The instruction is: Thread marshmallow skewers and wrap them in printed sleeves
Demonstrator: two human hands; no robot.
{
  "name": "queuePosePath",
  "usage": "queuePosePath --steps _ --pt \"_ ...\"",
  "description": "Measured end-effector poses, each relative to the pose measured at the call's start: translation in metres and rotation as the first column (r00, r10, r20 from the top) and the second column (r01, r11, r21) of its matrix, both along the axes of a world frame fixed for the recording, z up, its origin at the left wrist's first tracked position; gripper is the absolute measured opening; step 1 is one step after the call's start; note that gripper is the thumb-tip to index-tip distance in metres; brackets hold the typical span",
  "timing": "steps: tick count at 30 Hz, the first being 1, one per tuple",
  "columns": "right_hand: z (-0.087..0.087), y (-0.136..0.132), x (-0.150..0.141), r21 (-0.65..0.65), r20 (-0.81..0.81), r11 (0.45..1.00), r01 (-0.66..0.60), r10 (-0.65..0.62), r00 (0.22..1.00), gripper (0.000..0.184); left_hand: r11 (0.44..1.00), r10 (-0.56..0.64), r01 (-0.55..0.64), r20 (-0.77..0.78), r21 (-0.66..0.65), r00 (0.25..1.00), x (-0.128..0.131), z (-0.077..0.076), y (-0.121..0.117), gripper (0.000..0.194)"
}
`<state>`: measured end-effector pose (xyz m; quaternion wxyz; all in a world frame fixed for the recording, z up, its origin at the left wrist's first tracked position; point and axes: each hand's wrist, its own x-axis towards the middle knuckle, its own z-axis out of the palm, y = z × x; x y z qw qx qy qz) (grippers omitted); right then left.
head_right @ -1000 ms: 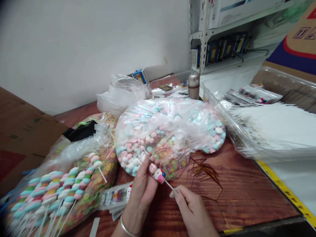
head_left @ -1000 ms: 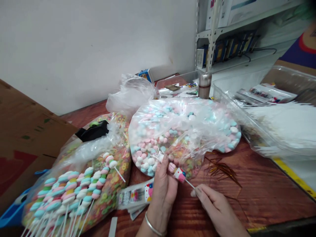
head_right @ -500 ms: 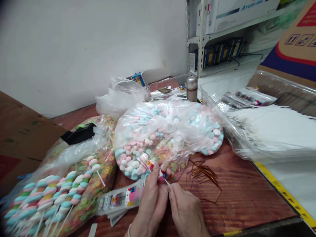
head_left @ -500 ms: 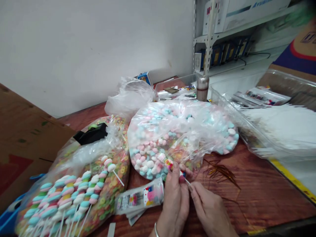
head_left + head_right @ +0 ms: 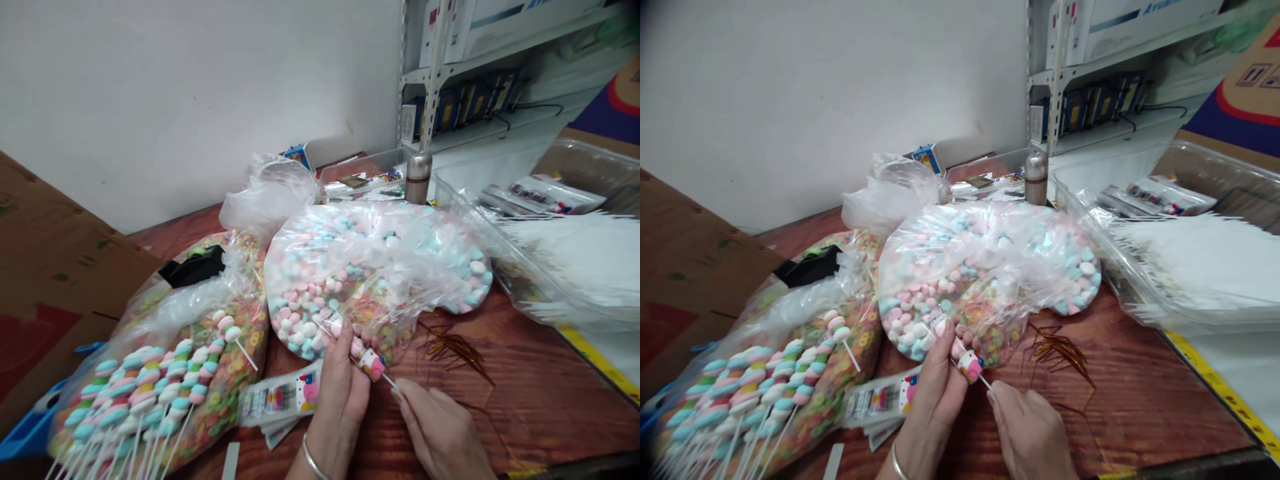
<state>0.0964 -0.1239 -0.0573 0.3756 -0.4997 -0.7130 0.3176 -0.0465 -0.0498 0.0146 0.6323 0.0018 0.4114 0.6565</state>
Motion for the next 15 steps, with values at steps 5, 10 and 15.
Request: queuePosePath --steps 5,10,15 --pt "0.016 0.001 -0.002 -0.359 -0.291 0.923 -0.139 0.030 0.956 0.037 1.000 -0.008 0.008 -0.008 0.000 1.000 0.004 0.001 -0.001 0.024" --pt "0.029 0.012 -0.016 -0.441 -0.402 0.886 -0.142 -0.054 0.914 0.038 0.998 -0.068 0.068 -0.063 0.000 0.996 0.028 -0.002 -0.013 0.032" --pt "0.018 0.008 -0.017 -0.303 -0.237 0.953 -0.021 -0.054 0.970 0.032 0.997 -0.080 0.079 -0.070 -0.009 0.994 0.026 -0.004 -0.018 0.032"
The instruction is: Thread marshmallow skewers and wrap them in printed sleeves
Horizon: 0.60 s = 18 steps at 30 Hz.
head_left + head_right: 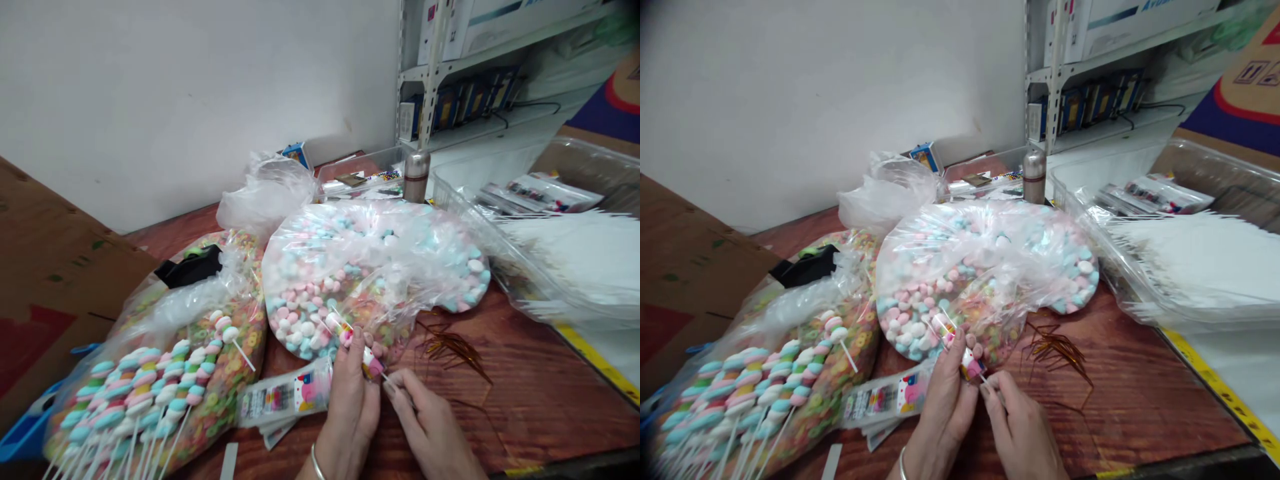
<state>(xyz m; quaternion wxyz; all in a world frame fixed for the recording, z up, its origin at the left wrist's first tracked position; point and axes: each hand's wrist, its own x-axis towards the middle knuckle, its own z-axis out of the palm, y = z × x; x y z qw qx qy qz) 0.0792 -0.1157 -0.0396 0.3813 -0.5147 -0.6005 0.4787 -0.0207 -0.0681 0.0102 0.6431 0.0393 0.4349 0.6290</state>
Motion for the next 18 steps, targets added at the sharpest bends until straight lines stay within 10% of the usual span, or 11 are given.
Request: queuePosePath --steps 18 --pt "-0.007 -0.002 -0.014 -0.493 -0.479 0.869 -0.033 -0.239 0.845 0.045 0.970 -0.242 0.241 -0.263 -0.034 0.934 0.014 -0.023 -0.034 0.037"
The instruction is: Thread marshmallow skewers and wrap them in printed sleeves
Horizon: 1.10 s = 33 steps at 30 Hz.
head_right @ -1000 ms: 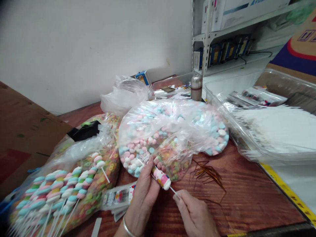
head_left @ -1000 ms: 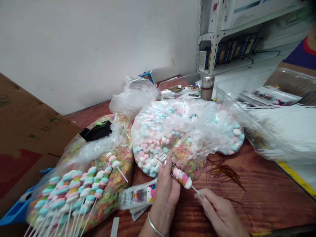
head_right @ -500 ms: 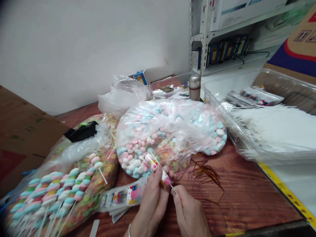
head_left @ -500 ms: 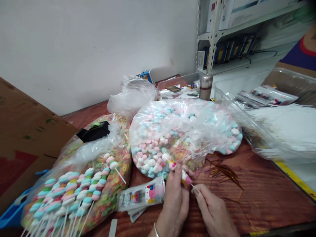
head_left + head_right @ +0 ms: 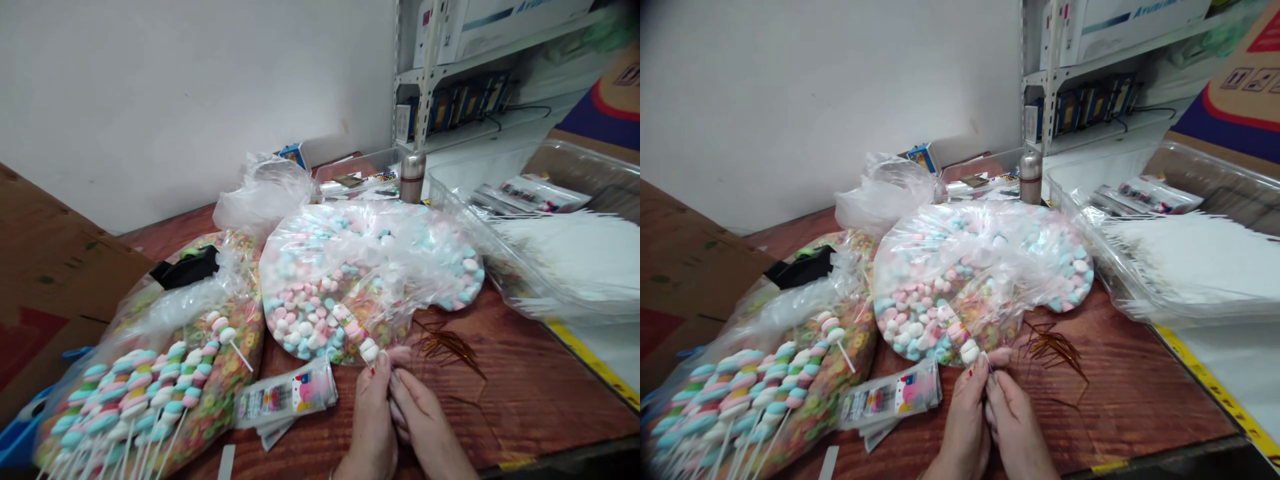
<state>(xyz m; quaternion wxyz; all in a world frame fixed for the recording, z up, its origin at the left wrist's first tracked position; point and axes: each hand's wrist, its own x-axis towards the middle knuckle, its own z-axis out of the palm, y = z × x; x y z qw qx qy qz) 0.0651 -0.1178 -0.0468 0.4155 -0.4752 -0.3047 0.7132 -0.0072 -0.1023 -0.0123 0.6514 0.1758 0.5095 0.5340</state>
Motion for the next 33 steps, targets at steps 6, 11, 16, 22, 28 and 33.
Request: queuePosePath --steps 6,11,16,22,28,33 --pt "0.001 0.006 0.006 0.248 0.089 0.960 0.131 -0.157 0.983 0.035 0.997 -0.072 0.070 0.042 0.039 0.997 -0.008 -0.001 -0.007 0.038" --pt "0.012 0.006 0.002 -0.030 -0.251 0.997 0.078 -0.083 0.964 0.039 0.992 -0.126 0.116 0.195 0.058 0.973 -0.017 0.004 -0.012 0.036" --pt "0.015 0.000 0.003 0.007 -0.162 0.999 -0.036 0.036 0.986 0.041 0.998 -0.055 0.054 0.051 0.017 0.997 -0.020 0.004 -0.012 0.033" --pt "0.021 -0.009 0.005 0.077 -0.059 0.995 0.057 -0.053 0.997 0.039 0.988 -0.135 0.136 -0.012 0.076 0.991 -0.023 0.006 -0.017 0.032" --pt "0.033 -0.022 0.002 -0.083 -0.223 0.985 -0.154 0.132 0.966 0.042 0.972 -0.232 0.233 0.209 0.022 0.950 -0.029 0.010 -0.029 0.029" --pt "0.036 -0.032 0.036 0.094 0.103 0.990 -0.101 0.091 0.991 0.034 0.990 -0.137 0.136 0.005 0.032 0.991 -0.036 0.010 -0.023 0.024"
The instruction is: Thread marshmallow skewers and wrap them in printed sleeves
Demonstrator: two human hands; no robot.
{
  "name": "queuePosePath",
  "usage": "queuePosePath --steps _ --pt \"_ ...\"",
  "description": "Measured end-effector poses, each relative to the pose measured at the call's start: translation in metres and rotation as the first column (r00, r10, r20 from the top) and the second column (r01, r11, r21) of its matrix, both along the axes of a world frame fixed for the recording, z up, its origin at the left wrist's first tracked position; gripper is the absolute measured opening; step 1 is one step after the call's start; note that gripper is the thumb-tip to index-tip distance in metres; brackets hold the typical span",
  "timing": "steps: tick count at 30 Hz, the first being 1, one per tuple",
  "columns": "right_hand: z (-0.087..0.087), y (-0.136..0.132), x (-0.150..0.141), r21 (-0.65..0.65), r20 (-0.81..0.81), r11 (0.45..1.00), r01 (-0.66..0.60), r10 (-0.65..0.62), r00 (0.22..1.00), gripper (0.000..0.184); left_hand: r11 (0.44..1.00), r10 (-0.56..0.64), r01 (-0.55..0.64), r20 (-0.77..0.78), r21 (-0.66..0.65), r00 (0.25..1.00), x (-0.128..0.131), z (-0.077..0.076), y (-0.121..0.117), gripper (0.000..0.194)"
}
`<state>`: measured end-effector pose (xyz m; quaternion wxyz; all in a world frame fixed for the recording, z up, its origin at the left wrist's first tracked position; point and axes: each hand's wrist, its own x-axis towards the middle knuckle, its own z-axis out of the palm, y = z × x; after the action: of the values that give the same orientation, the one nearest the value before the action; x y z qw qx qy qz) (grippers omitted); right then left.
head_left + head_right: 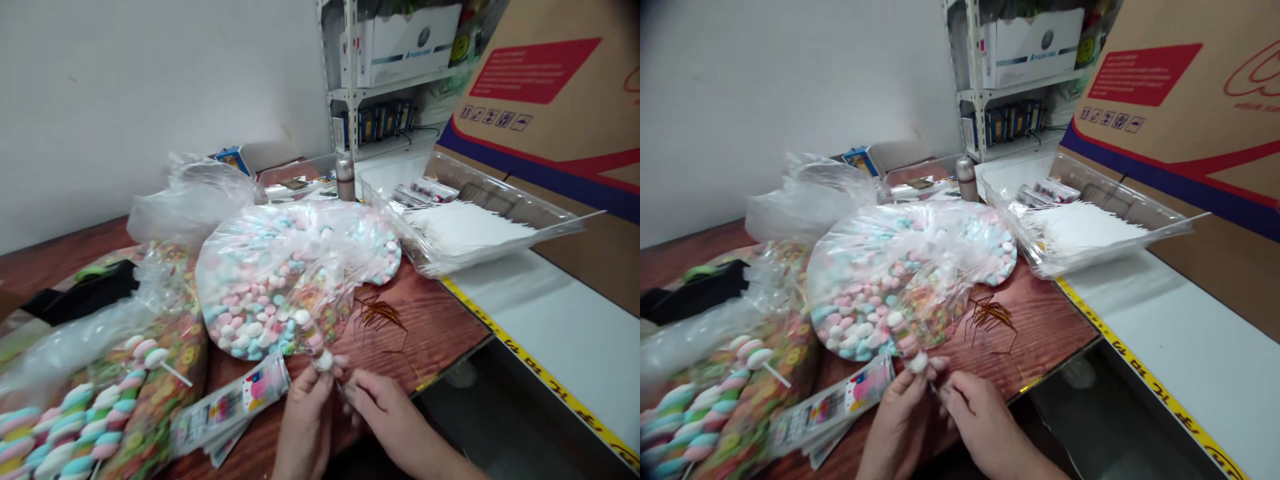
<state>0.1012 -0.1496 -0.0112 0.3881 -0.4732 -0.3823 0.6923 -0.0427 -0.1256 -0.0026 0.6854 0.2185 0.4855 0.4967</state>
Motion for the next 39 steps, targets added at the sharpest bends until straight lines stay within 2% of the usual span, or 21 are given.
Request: queuePosePath --steps 1,2,4,5,6,7,8,11,14,18,20,21,24,26,30,32,33,35,37,38,39 --pt "-0.002 -0.003 0.012 0.098 0.143 0.994 0.056 -0.070 0.987 0.027 0.998 0.049 -0.046 -0.076 0.042 0.996 -0.005 -0.001 0.003 0.025" --pt "-0.005 -0.007 0.026 0.283 0.398 0.955 0.093 -0.205 0.894 0.024 0.993 0.089 -0.075 -0.157 0.089 0.984 -0.010 -0.002 0.006 0.027" --pt "-0.013 -0.013 0.050 0.488 0.750 0.873 -0.010 -0.413 0.516 0.020 0.984 0.097 -0.042 -0.320 0.173 0.942 -0.020 -0.004 0.012 0.028" --pt "-0.018 -0.014 0.059 0.513 0.828 0.853 -0.098 -0.461 0.320 0.017 0.978 0.073 0.014 -0.404 0.210 0.912 -0.024 -0.004 0.014 0.027" --pt "-0.022 -0.015 0.066 0.507 0.860 0.844 -0.174 -0.481 0.171 0.014 0.965 0.042 0.092 -0.489 0.247 0.871 -0.026 -0.003 0.015 0.025" --pt "-0.027 -0.014 0.070 0.492 0.869 0.838 -0.235 -0.490 0.071 0.014 0.942 0.019 0.177 -0.571 0.284 0.821 -0.026 -0.001 0.015 0.023" --pt "-0.030 -0.013 0.072 0.483 0.866 0.829 -0.282 -0.499 0.016 0.017 0.913 0.011 0.257 -0.648 0.318 0.761 -0.024 0.002 0.015 0.021" --pt "-0.033 -0.007 0.070 0.513 0.838 0.791 -0.333 -0.545 -0.003 0.027 0.822 0.074 0.429 -0.818 0.374 0.571 -0.016 0.007 0.012 0.020" --pt "-0.023 -0.001 0.063 0.599 0.782 0.744 -0.296 -0.623 0.020 0.028 0.758 0.193 0.533 -0.910 0.375 0.366 -0.012 0.002 0.007 0.025" --pt "-0.003 0.008 0.039 0.753 0.643 0.582 -0.308 -0.751 0.150 0.022 0.682 0.330 0.667 -0.940 0.299 0.084 -0.008 -0.014 0.004 0.036" --pt "0.001 0.013 0.020 0.775 0.602 0.508 -0.377 -0.774 0.197 0.025 0.677 0.369 0.684 -0.929 0.272 0.005 -0.002 -0.018 0.005 0.032" --pt "0.001 0.015 0.010 0.777 0.594 0.482 -0.405 -0.774 0.218 0.028 0.677 0.387 0.680 -0.922 0.283 -0.001 0.002 -0.019 0.005 0.026" --pt "-0.006 0.018 -0.012 0.782 0.588 0.446 -0.435 -0.759 0.280 0.034 0.662 0.467 0.632 -0.881 0.403 0.072 0.010 -0.021 0.005 0.015" --pt "-0.013 0.019 -0.018 0.780 0.598 0.453 -0.432 -0.742 0.302 0.035 0.633 0.527 0.603 -0.841 0.485 0.123 0.011 -0.023 0.005 0.012" --pt "-0.019 0.020 -0.017 0.778 0.610 0.479 -0.406 -0.731 0.306 0.035 0.604 0.524 0.598 -0.828 0.527 0.200 0.007 -0.024 0.005 0.027" --pt "-0.020 0.021 -0.016 0.792 0.599 0.479 -0.378 -0.729 0.332 0.033 0.667 0.396 0.545 -0.862 0.508 0.318 0.007 -0.020 0.008 0.025" --pt "-0.020 0.021 -0.016 0.799 0.596 0.484 -0.357 -0.714 0.366 0.031 0.729 0.309 0.481 -0.862 0.486 0.403 0.008 -0.018 0.009 0.023" --pt "-0.022 0.023 -0.016 0.804 0.590 0.533 -0.265 -0.652 0.476 0.025 0.881 0.124 0.281 -0.758 0.381 0.640 0.012 -0.012 0.013 0.014" --pt "-0.022 0.026 -0.016 0.734 0.564 0.672 -0.095 -0.526 0.637 0.020 0.978 0.021 0.077 -0.463 0.192 0.886 0.019 -0.008 0.016 0.007" --pt "-0.022 0.028 -0.016 0.656 0.523 0.754 -0.005 -0.450 0.724 0.019 0.995 0.015 0.014 -0.276 0.103 0.961 0.022 -0.006 0.017 0.009" --pt "-0.022 0.030 -0.015 0.564 0.463 0.823 0.068 -0.384 0.799 0.018 0.999 0.023 -0.020 -0.101 0.037 0.995 0.025 -0.005 0.018 0.014"
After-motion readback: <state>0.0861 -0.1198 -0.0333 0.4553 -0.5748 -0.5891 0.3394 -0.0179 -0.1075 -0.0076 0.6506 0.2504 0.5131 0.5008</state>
